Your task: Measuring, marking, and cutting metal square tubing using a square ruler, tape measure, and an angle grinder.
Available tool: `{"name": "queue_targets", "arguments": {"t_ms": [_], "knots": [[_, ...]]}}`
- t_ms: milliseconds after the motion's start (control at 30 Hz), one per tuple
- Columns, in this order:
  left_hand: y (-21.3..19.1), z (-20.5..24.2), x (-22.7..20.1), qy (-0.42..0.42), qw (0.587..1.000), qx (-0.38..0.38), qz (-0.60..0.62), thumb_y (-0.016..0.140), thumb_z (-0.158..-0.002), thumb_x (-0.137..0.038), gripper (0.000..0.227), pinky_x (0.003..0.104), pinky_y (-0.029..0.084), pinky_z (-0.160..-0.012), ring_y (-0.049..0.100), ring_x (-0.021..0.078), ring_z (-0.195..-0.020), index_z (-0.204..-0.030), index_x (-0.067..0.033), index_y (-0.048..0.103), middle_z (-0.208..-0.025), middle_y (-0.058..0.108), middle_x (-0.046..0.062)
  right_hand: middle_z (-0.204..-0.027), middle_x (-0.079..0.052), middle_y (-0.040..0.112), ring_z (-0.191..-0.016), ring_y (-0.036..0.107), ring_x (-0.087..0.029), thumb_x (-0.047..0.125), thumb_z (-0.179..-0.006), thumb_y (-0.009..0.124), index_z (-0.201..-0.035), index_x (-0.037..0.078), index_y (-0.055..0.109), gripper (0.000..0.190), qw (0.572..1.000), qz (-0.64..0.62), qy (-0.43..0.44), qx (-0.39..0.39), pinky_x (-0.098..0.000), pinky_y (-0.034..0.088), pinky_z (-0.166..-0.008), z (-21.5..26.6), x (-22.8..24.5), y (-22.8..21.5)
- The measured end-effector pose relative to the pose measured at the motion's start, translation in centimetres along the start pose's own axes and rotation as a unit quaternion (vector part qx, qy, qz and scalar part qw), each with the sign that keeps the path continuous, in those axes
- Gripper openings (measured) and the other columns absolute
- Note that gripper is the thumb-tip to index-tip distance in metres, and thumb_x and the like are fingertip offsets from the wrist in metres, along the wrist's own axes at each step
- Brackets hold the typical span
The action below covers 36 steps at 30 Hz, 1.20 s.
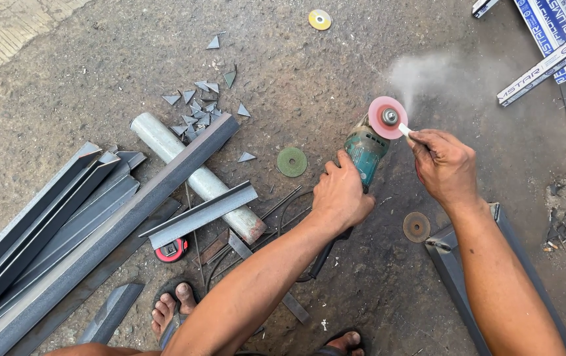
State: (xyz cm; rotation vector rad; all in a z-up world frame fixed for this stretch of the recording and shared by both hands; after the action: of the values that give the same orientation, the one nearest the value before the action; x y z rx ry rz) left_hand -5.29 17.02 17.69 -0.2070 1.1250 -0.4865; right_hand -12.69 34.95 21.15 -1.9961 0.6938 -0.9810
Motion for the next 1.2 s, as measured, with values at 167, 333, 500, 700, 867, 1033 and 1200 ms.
{"name": "queue_targets", "arguments": {"t_ms": [167, 333, 500, 700, 867, 1033, 1200], "knots": [[0.0, 0.0, 0.1, -0.001, 1.0, -0.002, 0.0, 0.075, -0.076, -0.014, 0.098, 0.068, 0.049, -0.094, 0.056, 0.0607, -0.118, -0.15, 0.0165, 0.018, -0.126, 0.048, 0.04, -0.095, -0.023, 0.073, -0.097, 0.073, -0.042, -0.002, -0.101, 0.08, -0.101, 0.0, 0.078, 0.002, 1.0, 0.012, -0.008, -0.006, -0.0439, 0.059, -0.077, 0.2, 0.1, 0.1], [0.0, 0.0, 0.3, -0.001, 1.0, -0.004, -0.003, 0.075, -0.076, -0.015, 0.098, 0.069, 0.049, -0.093, 0.056, 0.0609, -0.118, -0.15, 0.0166, 0.019, -0.126, 0.048, 0.04, -0.095, -0.023, 0.073, -0.097, 0.073, -0.042, -0.002, -0.101, 0.08, -0.101, 0.0, 0.078, 0.002, 1.0, 0.014, -0.01, -0.006, -0.0441, 0.059, -0.077, 0.3, 0.0, 0.2], [-0.6, 0.2, 0.2, -0.015, 1.0, 0.0, 0.017, 0.077, -0.075, -0.016, 0.101, 0.067, 0.048, -0.096, 0.055, 0.0605, -0.12, -0.151, 0.0155, 0.019, -0.128, 0.048, 0.039, -0.1, -0.022, 0.072, -0.098, 0.067, -0.017, 0.002, -0.105, 0.076, -0.113, 0.0, 0.073, 0.01, 0.958, -0.246, 0.138, -0.047, -0.0356, 0.057, -0.081, 1.5, -4.1, 1.3], [-0.6, -0.7, 0.8, -0.042, 0.998, -0.001, 0.044, 0.079, -0.076, -0.025, 0.107, 0.067, 0.046, -0.101, 0.053, 0.0601, -0.124, -0.153, 0.0116, 0.015, -0.134, 0.045, 0.038, -0.094, -0.009, 0.075, -0.086, 0.073, -0.015, 0.013, -0.104, 0.062, -0.106, 0.013, 0.071, 0.009, 0.672, -0.669, 0.312, -0.062, -0.0241, 0.055, -0.083, 2.2, -3.8, 1.4], [-0.9, -0.9, 0.7, -0.053, 0.998, -0.01, 0.044, 0.076, -0.076, -0.024, 0.1, 0.065, 0.046, -0.103, 0.054, 0.0579, -0.125, -0.151, 0.0085, 0.019, -0.134, 0.048, 0.033, -0.096, -0.013, 0.074, -0.084, 0.069, -0.016, 0.011, -0.106, 0.058, -0.107, 0.013, 0.072, 0.014, 0.622, -0.718, 0.308, -0.048, -0.0235, 0.049, -0.078, 2.2, -4.1, 1.3], [-1.4, -0.4, 0.2, -0.056, 0.997, -0.013, 0.047, 0.077, -0.076, -0.025, 0.099, 0.065, 0.045, -0.103, 0.054, 0.0572, -0.126, -0.151, 0.0073, 0.02, -0.134, 0.048, 0.033, -0.096, -0.014, 0.074, -0.083, 0.069, -0.016, 0.01, -0.107, 0.057, -0.109, 0.013, 0.072, 0.016, 0.599, -0.742, 0.298, -0.033, -0.022, 0.048, -0.077, 1.9, -4.0, 1.5], [-1.5, 0.2, -0.3, -0.045, 0.998, 0.001, 0.046, 0.075, -0.077, -0.022, 0.098, 0.065, 0.046, -0.102, 0.052, 0.0597, -0.126, -0.151, 0.0089, 0.018, -0.134, 0.046, 0.035, -0.104, -0.021, 0.075, -0.091, 0.079, -0.023, 0.004, -0.101, 0.066, -0.111, 0.005, 0.068, 0.011, 0.727, -0.613, 0.293, -0.096, -0.0255, 0.065, -0.081, 1.2, -4.6, 1.6]]}}
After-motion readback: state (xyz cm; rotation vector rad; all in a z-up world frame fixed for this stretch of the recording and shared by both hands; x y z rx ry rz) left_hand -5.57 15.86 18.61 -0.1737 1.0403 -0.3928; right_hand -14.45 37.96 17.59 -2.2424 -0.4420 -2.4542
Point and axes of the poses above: each hand's wrist, its own z-axis away from the middle knuckle, its own y-axis out of the palm, x = y × z, the point moved 5 cm from there along -z, towards the middle knuckle
